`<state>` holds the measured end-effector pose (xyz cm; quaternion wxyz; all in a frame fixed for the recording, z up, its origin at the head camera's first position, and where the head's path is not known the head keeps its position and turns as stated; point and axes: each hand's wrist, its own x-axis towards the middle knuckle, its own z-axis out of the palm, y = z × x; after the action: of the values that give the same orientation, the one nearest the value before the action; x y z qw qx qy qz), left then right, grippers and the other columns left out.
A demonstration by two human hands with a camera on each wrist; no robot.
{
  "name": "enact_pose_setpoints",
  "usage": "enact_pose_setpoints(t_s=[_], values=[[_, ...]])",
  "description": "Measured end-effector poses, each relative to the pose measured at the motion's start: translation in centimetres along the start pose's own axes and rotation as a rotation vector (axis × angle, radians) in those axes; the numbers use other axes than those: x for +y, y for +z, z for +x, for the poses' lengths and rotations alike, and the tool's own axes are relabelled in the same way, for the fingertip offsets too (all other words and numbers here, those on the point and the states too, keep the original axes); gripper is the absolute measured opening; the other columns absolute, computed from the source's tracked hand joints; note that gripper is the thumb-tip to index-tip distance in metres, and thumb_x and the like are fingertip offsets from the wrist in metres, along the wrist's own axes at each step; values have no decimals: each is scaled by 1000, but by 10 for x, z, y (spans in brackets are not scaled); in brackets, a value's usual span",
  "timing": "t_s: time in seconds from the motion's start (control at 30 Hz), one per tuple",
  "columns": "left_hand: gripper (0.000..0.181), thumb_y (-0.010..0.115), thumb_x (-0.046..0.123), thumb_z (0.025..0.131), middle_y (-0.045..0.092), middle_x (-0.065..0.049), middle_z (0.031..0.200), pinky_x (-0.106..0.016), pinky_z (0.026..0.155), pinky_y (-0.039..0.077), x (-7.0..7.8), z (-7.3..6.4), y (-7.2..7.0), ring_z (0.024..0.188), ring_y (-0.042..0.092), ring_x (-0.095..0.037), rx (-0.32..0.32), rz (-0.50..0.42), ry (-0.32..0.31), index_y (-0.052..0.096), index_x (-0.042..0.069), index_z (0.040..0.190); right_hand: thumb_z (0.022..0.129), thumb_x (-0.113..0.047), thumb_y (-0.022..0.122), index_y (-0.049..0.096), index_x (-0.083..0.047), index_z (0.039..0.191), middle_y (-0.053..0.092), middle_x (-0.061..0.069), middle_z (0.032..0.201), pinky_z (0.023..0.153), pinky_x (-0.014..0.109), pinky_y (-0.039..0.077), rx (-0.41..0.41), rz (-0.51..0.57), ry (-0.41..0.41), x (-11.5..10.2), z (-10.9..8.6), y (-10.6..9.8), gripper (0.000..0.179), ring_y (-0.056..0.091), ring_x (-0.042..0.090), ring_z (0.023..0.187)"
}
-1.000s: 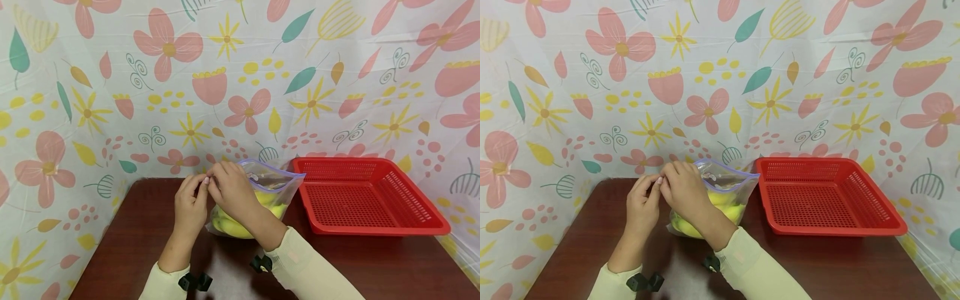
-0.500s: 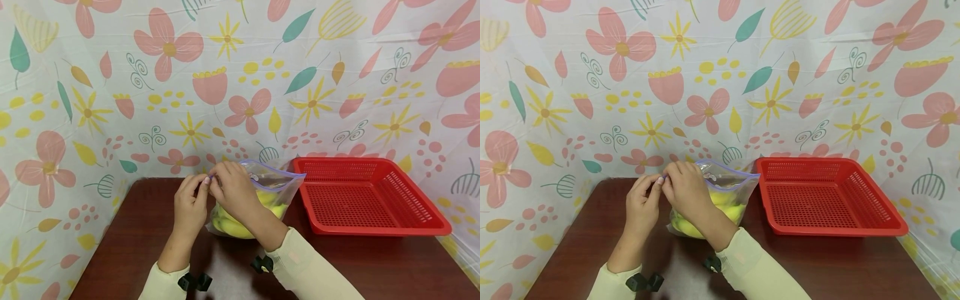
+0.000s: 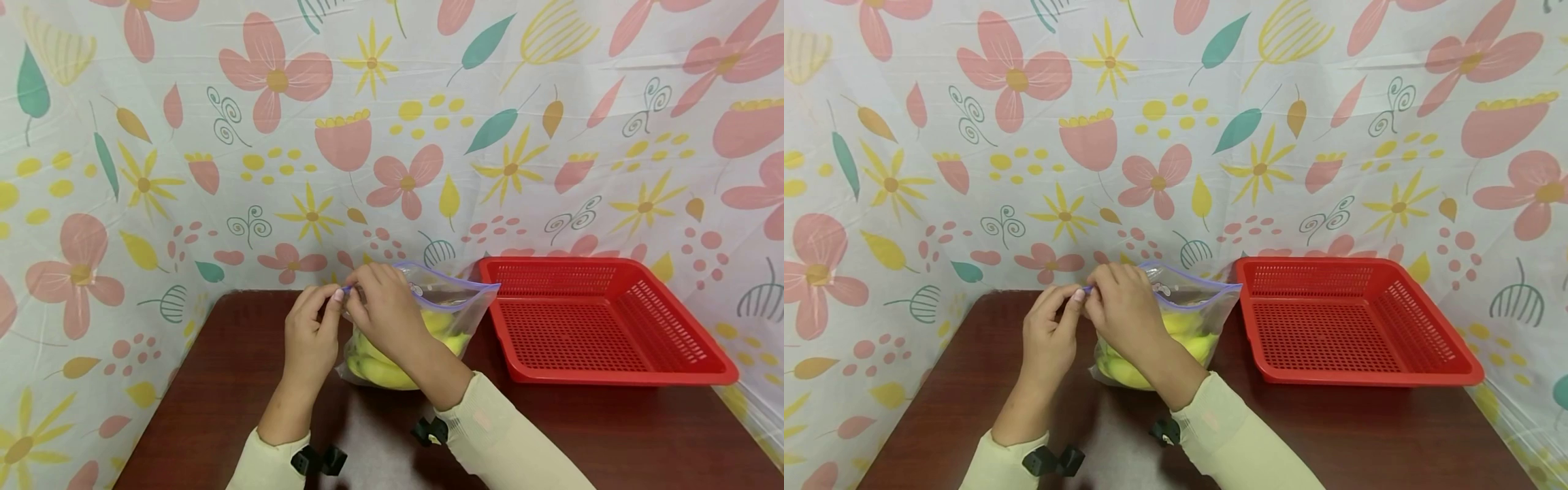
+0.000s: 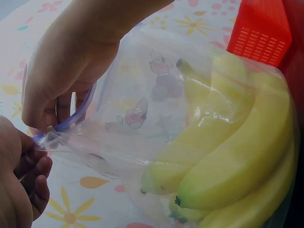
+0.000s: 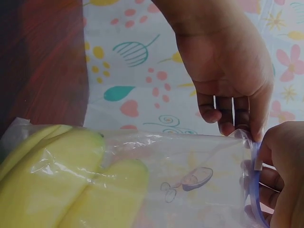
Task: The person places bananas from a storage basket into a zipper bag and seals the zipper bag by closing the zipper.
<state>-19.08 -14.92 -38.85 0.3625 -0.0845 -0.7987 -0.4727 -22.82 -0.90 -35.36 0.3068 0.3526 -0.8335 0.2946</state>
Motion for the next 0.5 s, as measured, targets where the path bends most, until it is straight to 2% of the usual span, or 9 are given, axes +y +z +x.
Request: enact_pose_setpoints(t_s=[0.5], values=[[22, 58, 25, 103, 63, -1, 88, -22, 67, 43, 0, 0, -1, 78, 50, -8, -6, 3, -16, 75, 11, 104, 95, -8, 58, 63, -9, 98, 65, 3, 91, 80, 38, 48, 2, 9, 3, 2, 0, 0, 5, 59, 21, 82]])
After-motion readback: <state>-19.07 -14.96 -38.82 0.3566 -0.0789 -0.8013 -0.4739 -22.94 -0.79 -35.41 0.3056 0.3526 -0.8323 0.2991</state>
